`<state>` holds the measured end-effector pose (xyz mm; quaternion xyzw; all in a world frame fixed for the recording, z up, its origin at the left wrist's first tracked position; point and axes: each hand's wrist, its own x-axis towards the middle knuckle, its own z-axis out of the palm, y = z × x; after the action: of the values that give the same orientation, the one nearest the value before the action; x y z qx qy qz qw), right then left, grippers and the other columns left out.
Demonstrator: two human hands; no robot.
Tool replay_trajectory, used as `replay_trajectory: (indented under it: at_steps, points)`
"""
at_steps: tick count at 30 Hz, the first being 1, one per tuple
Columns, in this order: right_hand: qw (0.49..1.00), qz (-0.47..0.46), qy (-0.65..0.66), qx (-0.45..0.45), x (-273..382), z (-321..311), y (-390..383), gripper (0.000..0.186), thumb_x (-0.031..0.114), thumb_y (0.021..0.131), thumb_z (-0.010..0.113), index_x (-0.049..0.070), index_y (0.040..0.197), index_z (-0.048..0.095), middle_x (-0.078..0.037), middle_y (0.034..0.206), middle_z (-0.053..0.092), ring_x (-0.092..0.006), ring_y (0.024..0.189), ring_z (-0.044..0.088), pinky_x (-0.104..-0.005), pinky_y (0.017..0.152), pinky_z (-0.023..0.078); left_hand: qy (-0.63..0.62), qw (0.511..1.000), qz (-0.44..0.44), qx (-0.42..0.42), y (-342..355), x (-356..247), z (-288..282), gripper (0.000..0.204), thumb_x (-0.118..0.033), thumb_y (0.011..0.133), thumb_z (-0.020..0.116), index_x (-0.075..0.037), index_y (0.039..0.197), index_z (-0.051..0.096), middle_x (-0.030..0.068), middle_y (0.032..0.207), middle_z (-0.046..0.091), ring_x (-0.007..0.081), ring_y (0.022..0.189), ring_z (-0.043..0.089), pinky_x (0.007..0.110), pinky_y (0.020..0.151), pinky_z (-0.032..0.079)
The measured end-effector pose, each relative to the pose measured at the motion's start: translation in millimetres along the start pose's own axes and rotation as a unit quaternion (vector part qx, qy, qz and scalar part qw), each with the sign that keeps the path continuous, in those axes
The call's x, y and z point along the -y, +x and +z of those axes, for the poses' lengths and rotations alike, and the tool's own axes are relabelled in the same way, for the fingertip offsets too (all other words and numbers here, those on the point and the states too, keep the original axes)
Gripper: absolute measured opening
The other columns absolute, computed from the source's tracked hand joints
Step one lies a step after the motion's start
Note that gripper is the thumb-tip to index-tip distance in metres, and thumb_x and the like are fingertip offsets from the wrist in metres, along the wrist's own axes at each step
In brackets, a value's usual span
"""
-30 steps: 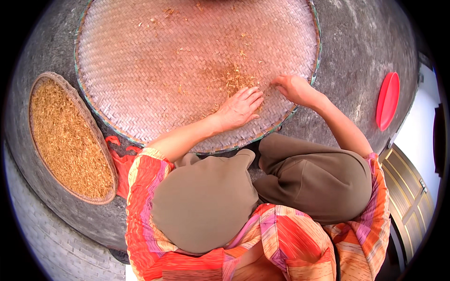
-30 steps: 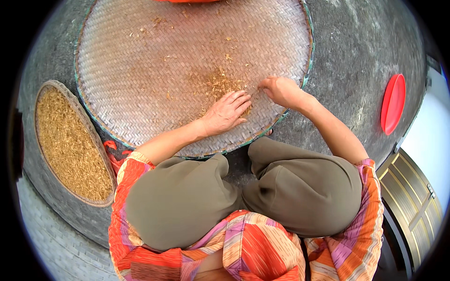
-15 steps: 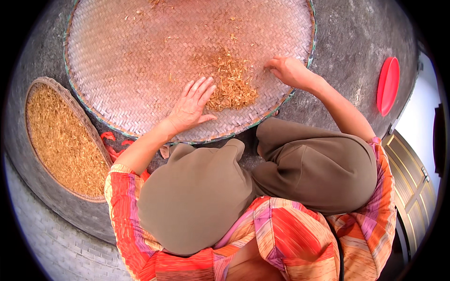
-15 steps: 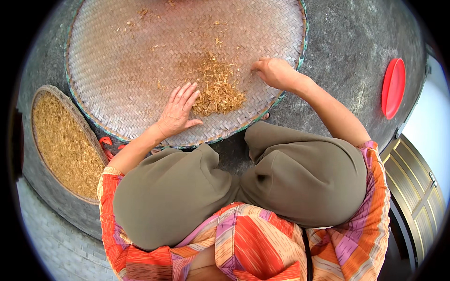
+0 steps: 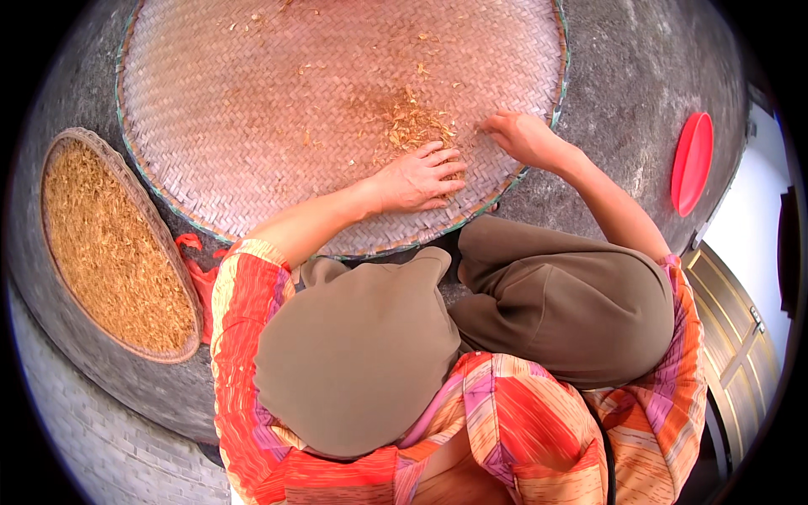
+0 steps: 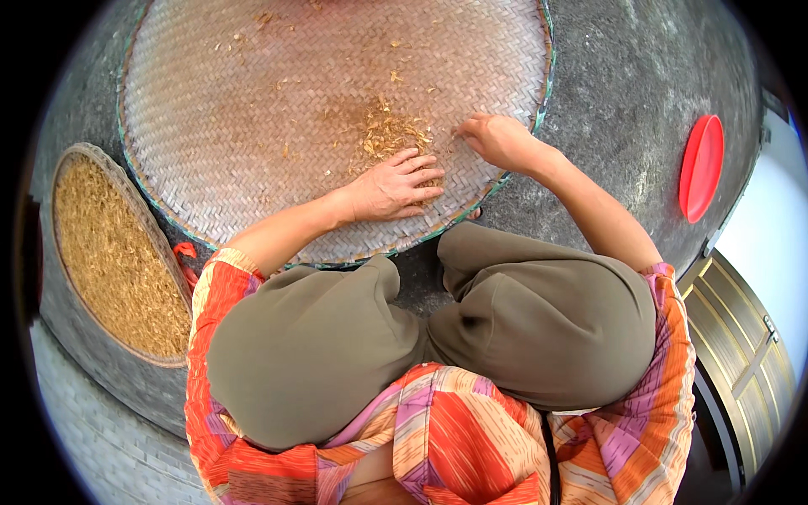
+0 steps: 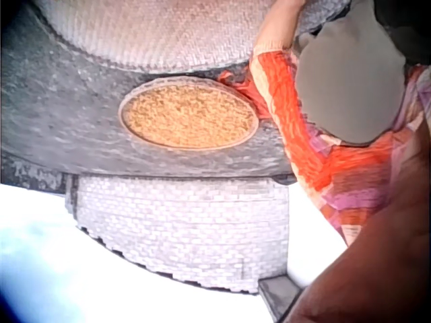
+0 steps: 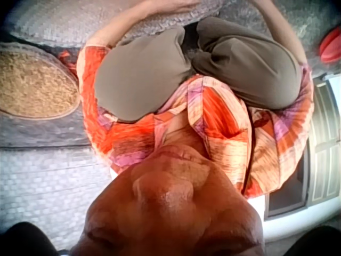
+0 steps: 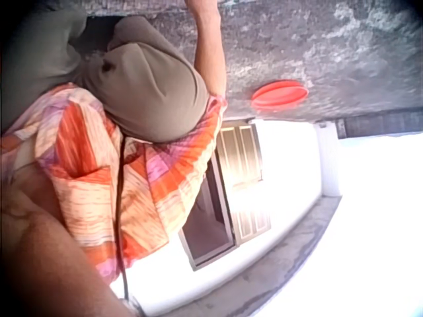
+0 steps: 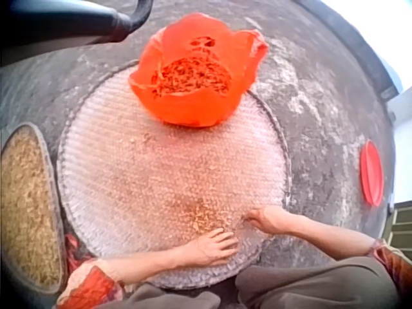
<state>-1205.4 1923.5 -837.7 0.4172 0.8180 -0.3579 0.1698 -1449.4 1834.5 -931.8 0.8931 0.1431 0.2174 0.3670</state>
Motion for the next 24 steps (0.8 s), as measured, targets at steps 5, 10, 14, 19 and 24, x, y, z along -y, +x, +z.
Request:
replay_trajectory:
  at_steps: [5, 10, 14, 19, 24]
  points:
    - [1.0, 0.003, -0.007, 0.015, 0.5, -5.8, 4.6, 0.021, 0.012, 0.087, 0.054, 0.005, 0.103, 0.065, -0.016, 0.094, 0.067, -0.0364, 0.088, 0.064, -0.0451, 0.077, 0.051, -0.007, 0.999, 0.025, -0.027, -35.4, 4.0, -11.5, 0.028, -0.023, 0.078, 0.068, -0.013, 0.103, 0.062, 0.0046, 0.113, 0.059, 0.0255, 0.11, 0.054, 0.039, 0.095, 0.043]
    - [1.0, 0.004, -0.023, 0.021, -7.9, -1.3, 11.2, 0.02, 0.015, 0.086, 0.055, 0.005, 0.099, 0.066, -0.018, 0.091, 0.067, -0.0371, 0.086, 0.064, -0.0457, 0.076, 0.051, -0.004, 1.0, -0.018, -0.016, -64.5, 10.4, -37.9, 0.024, -0.017, 0.076, 0.069, -0.014, 0.099, 0.065, 0.0014, 0.107, 0.061, 0.0239, 0.101, 0.057, 0.037, 0.087, 0.048]
    - [1.0, 0.01, -0.021, 0.011, -8.6, -0.3, 15.8, 0.02, 0.017, 0.086, 0.054, 0.004, 0.097, 0.065, -0.019, 0.089, 0.067, -0.0381, 0.083, 0.064, -0.0468, 0.074, 0.051, -0.054, 0.974, -0.178, -0.132, -68.7, 5.6, -57.1, 0.027, -0.011, 0.073, 0.071, -0.012, 0.099, 0.066, 0.0041, 0.102, 0.063, 0.0267, 0.098, 0.057, 0.036, 0.083, 0.05]
    - [0.999, 0.038, 0.001, -0.008, -18.2, 7.0, 24.7, 0.021, 0.021, 0.088, 0.053, 0.004, 0.096, 0.064, -0.019, 0.086, 0.067, -0.0392, 0.081, 0.064, -0.0478, 0.072, 0.05, -0.599, 0.536, -0.484, -0.346, -83.3, 5.3, -83.8, 0.018, -0.02, 0.091, 0.066, -0.008, 0.104, 0.064, 0.0061, 0.104, 0.065, 0.0134, 0.086, 0.061, 0.024, 0.065, 0.051]
    - [0.998, 0.062, 0.003, -0.012, -18.9, 8.0, 35.2, 0.021, 0.023, 0.089, 0.052, 0.005, 0.095, 0.063, -0.02, 0.081, 0.066, -0.0399, 0.078, 0.063, -0.0488, 0.07, 0.05, -0.767, 0.34, -0.359, -0.408, -105.7, 14.2, -103.6, 0.015, -0.021, 0.093, 0.063, -0.01, 0.102, 0.061, 0.0084, 0.11, 0.061, 0.0224, 0.094, 0.058, 0.028, 0.063, 0.051]
